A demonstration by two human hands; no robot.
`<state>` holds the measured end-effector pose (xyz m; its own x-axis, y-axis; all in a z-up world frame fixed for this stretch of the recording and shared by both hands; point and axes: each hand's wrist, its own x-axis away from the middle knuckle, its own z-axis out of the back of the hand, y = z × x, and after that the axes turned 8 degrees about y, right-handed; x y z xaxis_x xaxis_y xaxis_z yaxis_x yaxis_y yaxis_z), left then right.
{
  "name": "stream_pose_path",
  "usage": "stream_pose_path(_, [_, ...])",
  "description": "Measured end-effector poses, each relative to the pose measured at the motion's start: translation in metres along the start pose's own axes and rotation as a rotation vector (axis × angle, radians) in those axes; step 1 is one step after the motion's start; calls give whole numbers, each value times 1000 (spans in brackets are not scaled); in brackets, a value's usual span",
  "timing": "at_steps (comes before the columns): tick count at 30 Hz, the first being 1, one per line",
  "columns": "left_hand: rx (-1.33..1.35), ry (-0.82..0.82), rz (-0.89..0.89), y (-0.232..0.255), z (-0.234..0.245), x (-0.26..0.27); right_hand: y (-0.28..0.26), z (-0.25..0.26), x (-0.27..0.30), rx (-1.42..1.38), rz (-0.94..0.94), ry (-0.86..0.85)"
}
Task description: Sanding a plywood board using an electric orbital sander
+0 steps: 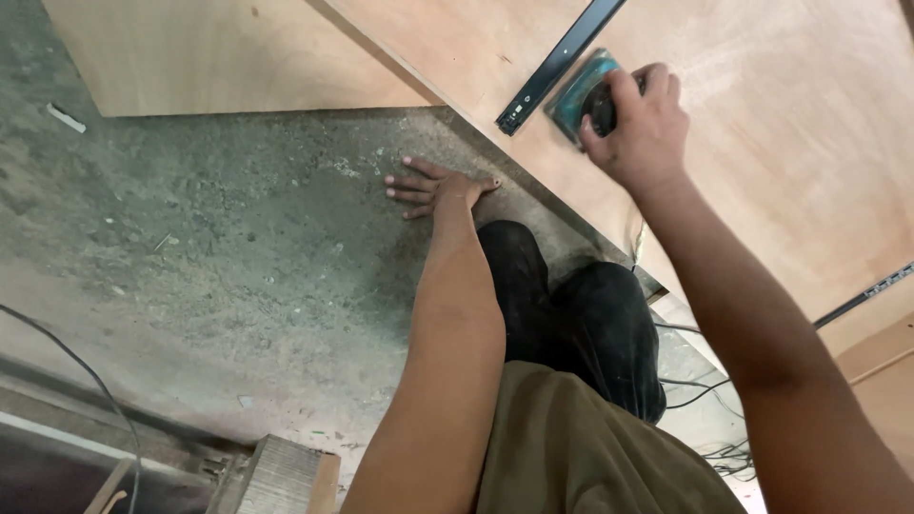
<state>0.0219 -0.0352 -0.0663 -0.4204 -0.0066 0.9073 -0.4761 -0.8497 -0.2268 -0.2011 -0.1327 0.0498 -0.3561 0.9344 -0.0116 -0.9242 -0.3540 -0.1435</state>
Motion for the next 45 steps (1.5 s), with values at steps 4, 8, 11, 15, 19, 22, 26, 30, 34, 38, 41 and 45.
stream_pose_path(4, [-12,35,29,1,-3,-1,-29,-10,22,-34,-24,-24])
stream_pose_path(8, [-39,20,31,3,7,12,-57,2,34,5,-12,-55])
stream_pose_path(11, [1,56,39,3,-1,5,-43,-14,32,3,-20,-97])
stream_pose_path(15, [-31,16,111,7,6,12,-53,19,1,8,-133,-436])
stream_pose_path(19, [-2,-1,64,4,5,6,-62,3,23,-2,-98,-246])
stream_pose_path(22, [-1,5,24,3,11,14,-79,-6,44,24,-2,-64])
stream_pose_path(26, [0,6,9,0,13,18,-91,-18,63,19,23,37])
stream_pose_path(30, [-25,-10,-2,1,20,28,-64,-10,45,29,16,24])
stream_pose_path(34, [0,54,20,3,9,19,-25,-3,60,-28,-19,34])
stream_pose_path(38, [-45,75,42,4,3,14,18,9,125,-61,-135,-66])
stream_pose_path(41, [-30,91,46,3,-9,-1,53,14,180,26,-165,-16])
stream_pose_path(45, [-36,102,48,4,-4,10,96,25,252,17,-209,-34])
